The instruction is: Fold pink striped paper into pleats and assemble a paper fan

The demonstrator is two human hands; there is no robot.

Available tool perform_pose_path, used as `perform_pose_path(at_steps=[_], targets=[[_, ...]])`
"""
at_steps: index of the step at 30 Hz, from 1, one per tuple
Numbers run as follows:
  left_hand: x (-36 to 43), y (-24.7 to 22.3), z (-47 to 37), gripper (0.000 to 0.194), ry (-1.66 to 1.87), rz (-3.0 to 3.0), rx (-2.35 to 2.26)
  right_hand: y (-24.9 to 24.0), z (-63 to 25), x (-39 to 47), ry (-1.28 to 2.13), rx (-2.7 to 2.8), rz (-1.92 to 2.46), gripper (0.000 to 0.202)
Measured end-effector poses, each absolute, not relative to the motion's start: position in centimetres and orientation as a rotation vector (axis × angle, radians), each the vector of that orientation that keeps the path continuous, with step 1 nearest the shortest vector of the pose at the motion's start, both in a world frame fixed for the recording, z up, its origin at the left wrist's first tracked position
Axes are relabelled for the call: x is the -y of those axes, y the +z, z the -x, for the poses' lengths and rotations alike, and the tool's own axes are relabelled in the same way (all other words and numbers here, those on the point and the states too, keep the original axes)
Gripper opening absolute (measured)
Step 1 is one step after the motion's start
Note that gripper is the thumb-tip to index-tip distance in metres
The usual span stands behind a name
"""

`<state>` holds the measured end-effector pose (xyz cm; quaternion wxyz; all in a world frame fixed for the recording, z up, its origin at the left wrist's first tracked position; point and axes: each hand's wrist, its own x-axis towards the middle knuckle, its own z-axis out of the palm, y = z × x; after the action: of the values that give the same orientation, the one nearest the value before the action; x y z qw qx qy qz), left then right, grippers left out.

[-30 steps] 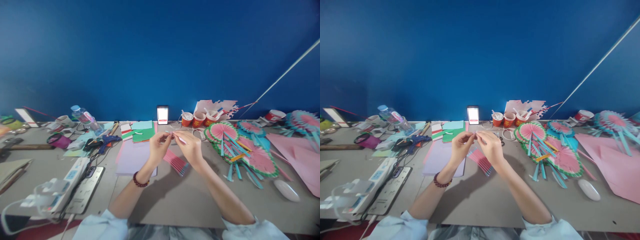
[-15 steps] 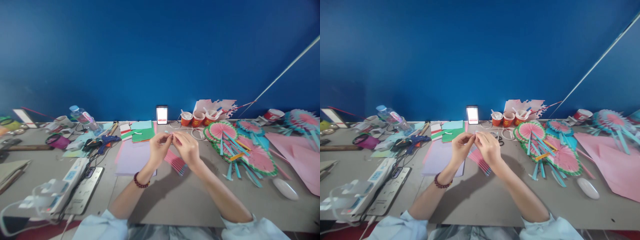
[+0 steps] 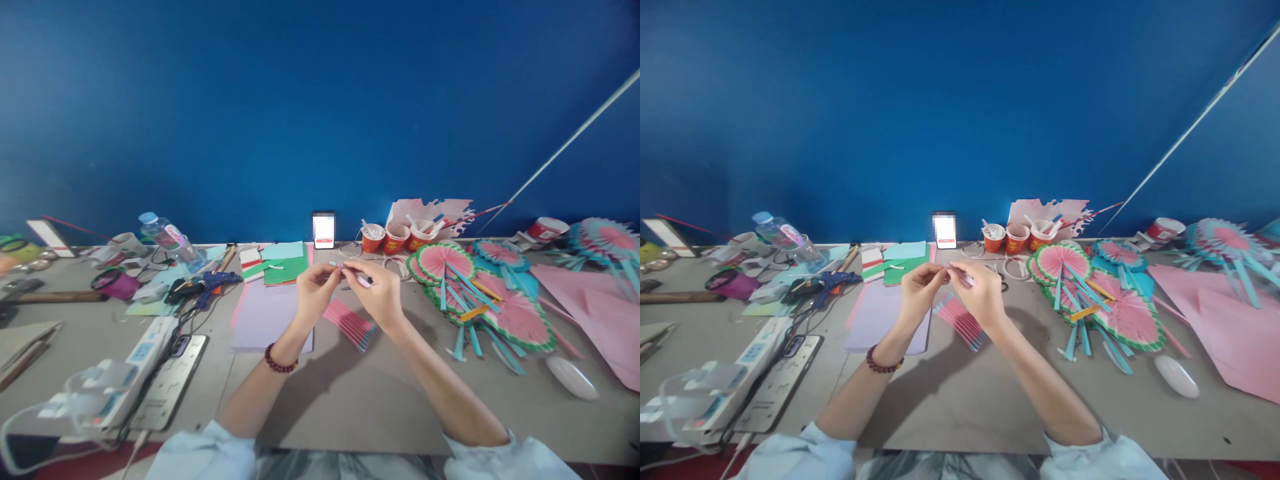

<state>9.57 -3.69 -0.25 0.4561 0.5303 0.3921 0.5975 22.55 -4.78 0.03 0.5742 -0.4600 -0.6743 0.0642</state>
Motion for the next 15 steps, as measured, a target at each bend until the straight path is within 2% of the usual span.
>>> perform_pose_path(at_steps=[10,15], targets=[[3.86,0.28,-9.68,0.016,1.452,-1.301,-0.975,0.34,-22.58,4.83,0.173,1.573,1.095,0.016],[3.93,0.29,-9.69,0.016,1.454,-1.312,-0.995,0.32,-22.73,4.77,0.482,1.482,1.130,0.015]])
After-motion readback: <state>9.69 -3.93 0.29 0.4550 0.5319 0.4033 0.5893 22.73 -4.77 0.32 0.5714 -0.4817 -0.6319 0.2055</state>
